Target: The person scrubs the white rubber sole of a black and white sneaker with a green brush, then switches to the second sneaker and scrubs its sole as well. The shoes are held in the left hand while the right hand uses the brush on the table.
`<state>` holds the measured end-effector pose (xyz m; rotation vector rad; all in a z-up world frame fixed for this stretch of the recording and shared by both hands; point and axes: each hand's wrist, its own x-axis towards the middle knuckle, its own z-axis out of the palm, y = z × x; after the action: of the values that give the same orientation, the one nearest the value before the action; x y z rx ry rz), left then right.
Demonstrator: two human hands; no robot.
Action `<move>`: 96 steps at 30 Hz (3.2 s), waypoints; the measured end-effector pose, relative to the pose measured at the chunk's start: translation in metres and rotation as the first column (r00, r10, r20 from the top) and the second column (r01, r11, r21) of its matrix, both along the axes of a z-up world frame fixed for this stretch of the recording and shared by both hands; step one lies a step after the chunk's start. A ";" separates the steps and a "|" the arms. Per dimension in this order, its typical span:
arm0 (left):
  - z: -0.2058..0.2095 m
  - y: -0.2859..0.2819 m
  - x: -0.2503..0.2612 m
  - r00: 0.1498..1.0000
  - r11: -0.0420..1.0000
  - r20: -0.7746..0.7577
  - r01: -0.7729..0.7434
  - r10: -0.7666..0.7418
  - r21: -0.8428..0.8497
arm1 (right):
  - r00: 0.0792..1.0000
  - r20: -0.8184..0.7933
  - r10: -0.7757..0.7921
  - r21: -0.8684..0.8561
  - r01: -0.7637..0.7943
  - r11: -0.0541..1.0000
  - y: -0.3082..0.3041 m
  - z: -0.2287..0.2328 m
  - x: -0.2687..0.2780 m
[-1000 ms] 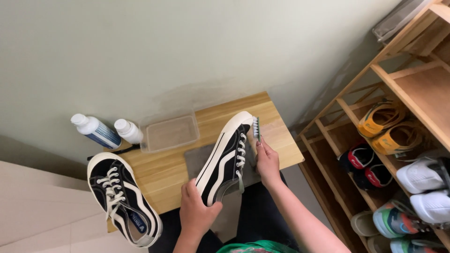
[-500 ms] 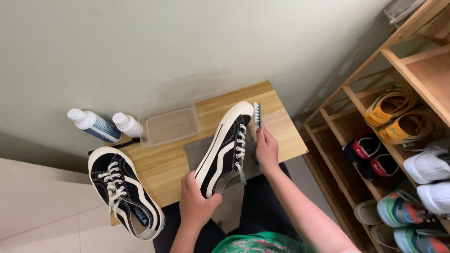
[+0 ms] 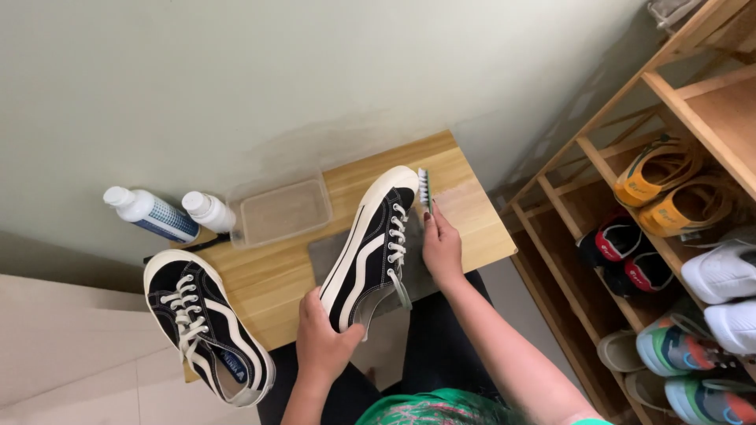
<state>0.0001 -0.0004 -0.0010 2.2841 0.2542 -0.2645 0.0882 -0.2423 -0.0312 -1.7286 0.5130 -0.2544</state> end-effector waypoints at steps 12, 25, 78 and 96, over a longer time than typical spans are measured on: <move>0.003 0.002 0.003 1.000 1.000 -0.028 -0.001 0.001 -0.024 | 0.995 -0.089 -0.037 0.506 0.077 0.859 0.045 0.048 -0.021; -0.001 0.003 0.001 1.000 1.000 0.018 -0.001 0.001 -0.021 | 0.974 -0.226 0.032 0.193 0.012 0.981 0.023 0.029 -0.007; -0.016 -0.006 -0.016 0.990 0.986 0.122 0.046 -0.066 0.160 | 0.797 0.068 0.600 -0.869 -0.249 0.428 -0.024 0.036 -0.064; -0.030 -0.006 -0.025 0.934 0.969 0.318 0.094 -0.166 0.230 | 0.919 0.115 0.378 -0.986 0.059 0.157 -0.028 0.050 -0.084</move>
<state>-0.0248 -0.0067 -0.0312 2.5145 -0.0504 0.0924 0.0038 -0.2707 0.0186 -2.9499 -0.2817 -0.8849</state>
